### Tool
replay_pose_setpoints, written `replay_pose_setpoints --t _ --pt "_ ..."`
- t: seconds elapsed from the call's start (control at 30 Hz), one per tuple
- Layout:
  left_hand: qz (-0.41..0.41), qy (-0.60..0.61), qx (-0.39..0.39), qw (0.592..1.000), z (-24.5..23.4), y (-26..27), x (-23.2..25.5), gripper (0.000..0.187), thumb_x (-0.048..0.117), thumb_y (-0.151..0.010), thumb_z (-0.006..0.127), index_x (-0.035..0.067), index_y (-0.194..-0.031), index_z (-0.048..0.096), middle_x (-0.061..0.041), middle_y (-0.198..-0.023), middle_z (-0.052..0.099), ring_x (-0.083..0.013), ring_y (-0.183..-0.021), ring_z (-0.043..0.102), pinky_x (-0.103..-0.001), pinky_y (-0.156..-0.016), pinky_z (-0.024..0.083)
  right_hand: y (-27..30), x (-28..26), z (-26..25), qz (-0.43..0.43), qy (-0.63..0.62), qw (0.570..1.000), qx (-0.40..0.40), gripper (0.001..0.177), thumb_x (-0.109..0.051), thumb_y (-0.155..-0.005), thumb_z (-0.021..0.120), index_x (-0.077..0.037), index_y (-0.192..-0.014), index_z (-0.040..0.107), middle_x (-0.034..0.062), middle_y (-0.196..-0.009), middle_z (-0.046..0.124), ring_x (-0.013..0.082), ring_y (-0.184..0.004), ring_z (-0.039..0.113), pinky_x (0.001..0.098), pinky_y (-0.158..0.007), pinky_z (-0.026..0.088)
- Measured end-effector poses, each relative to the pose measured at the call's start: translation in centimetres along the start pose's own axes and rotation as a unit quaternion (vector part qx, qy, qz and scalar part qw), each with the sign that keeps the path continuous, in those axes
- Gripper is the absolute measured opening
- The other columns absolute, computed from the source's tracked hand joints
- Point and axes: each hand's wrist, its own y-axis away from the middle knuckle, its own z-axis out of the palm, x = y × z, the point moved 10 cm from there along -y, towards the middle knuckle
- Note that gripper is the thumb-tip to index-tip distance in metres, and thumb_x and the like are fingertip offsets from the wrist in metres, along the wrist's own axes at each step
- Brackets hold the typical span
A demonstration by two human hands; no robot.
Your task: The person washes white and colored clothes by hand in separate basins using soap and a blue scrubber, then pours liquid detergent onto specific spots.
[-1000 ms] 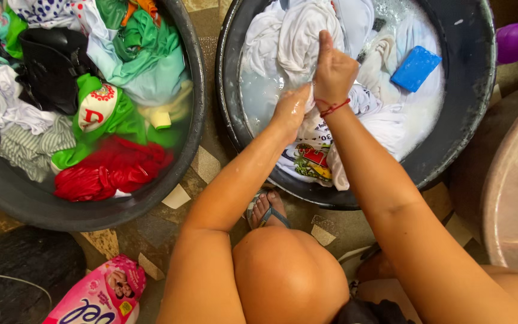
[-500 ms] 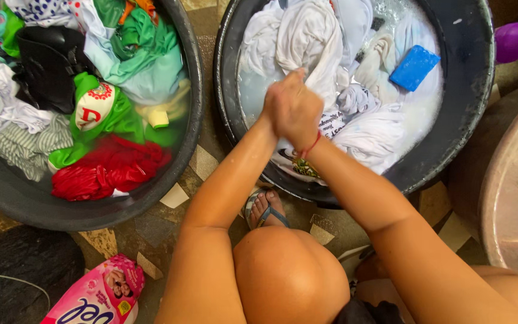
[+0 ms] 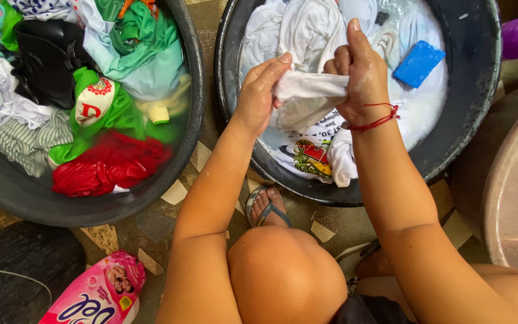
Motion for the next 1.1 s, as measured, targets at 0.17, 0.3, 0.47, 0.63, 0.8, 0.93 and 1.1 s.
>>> replay_pose_setpoints --t 0.17,0.3,0.47,0.63,0.8,0.93,1.1 --pt "0.168 -0.301 -0.106 0.933 4.7 1.5 4.2 0.031 0.035 -0.102 0.069 0.006 -0.110 0.057 -0.001 -0.103 0.064 -0.0120 -0.092 0.062 -0.025 -0.081 0.051 1.0 -1.2 1.2 -0.103 0.177 0.979 -0.009 0.061 -0.050 -0.109 0.060 -0.013 -0.064 0.040 -0.0034 -0.061 0.036 0.0097 -0.057 0.031 0.0296 -0.054 0.027" --pt "0.209 -0.478 -0.077 0.850 6.2 2.6 5.3 0.021 0.025 -0.102 0.074 0.009 -0.097 0.062 -0.002 -0.092 0.058 -0.0139 -0.079 0.057 -0.026 -0.073 0.048 1.8 -1.0 1.8 -0.164 0.217 0.962 -0.040 0.051 -0.047 -0.108 0.059 -0.009 -0.073 0.054 -0.0024 -0.066 0.051 0.0071 -0.059 0.041 0.0267 -0.055 0.032" --pt "0.158 -0.009 -0.047 0.986 2.4 3.8 8.3 0.013 0.021 -0.107 0.062 0.008 -0.106 0.062 0.000 -0.093 0.060 -0.0076 -0.082 0.057 -0.022 -0.072 0.048 2.4 1.6 0.8 -0.156 0.324 0.919 -0.160 0.033 -0.035 -0.098 0.074 -0.007 -0.083 0.066 -0.0030 -0.068 0.057 0.0084 -0.060 0.047 0.0241 -0.055 0.036" --pt "0.115 0.213 -0.003 0.970 -4.4 0.2 4.1 0.048 0.050 -0.112 0.056 0.005 -0.094 0.057 -0.006 -0.081 0.061 -0.0179 -0.072 0.063 -0.035 -0.069 0.054 3.7 -3.9 1.1 -0.193 0.119 0.947 -0.228 0.021 -0.028 -0.095 0.081 -0.008 -0.097 0.076 -0.0026 -0.115 0.070 0.0118 -0.110 0.069 0.0307 -0.099 0.058" --pt "-0.093 0.238 0.017 0.967 -2.4 -4.2 -13.1 0.044 0.049 -0.105 0.055 0.006 -0.100 0.063 -0.006 -0.085 0.060 -0.0172 -0.076 0.059 -0.033 -0.066 0.051 4.9 0.6 6.0 -0.417 0.424 0.800 -0.081 0.025 -0.027 -0.095 0.071 -0.003 -0.088 0.070 0.0081 -0.079 0.062 0.0223 -0.072 0.063 0.0345 -0.067 0.048" --pt "-0.064 0.227 0.012 0.972 -1.5 -4.1 -14.7 0.038 0.035 -0.108 0.058 -0.002 -0.114 0.067 -0.008 -0.104 0.065 -0.0165 -0.097 0.060 -0.032 -0.083 0.051 -0.9 1.9 2.2 -0.345 0.528 0.774 0.064 0.038 -0.021 -0.112 0.066 -0.007 -0.077 0.062 0.0128 -0.067 0.052 0.0258 -0.054 0.050 0.0395 -0.052 0.035" --pt "-0.140 0.241 -0.006 0.960 0.1 -4.8 -11.5 0.042 0.034 -0.104 0.054 -0.004 -0.120 0.064 -0.011 -0.109 0.068 -0.0210 -0.099 0.063 -0.034 -0.089 0.053 3.7 2.1 5.0 -0.450 0.467 0.761 0.016 0.033 -0.013 -0.106 0.062 -0.004 -0.075 0.058 0.0154 -0.065 0.051 0.0316 -0.054 0.051 0.0433 -0.053 0.036"
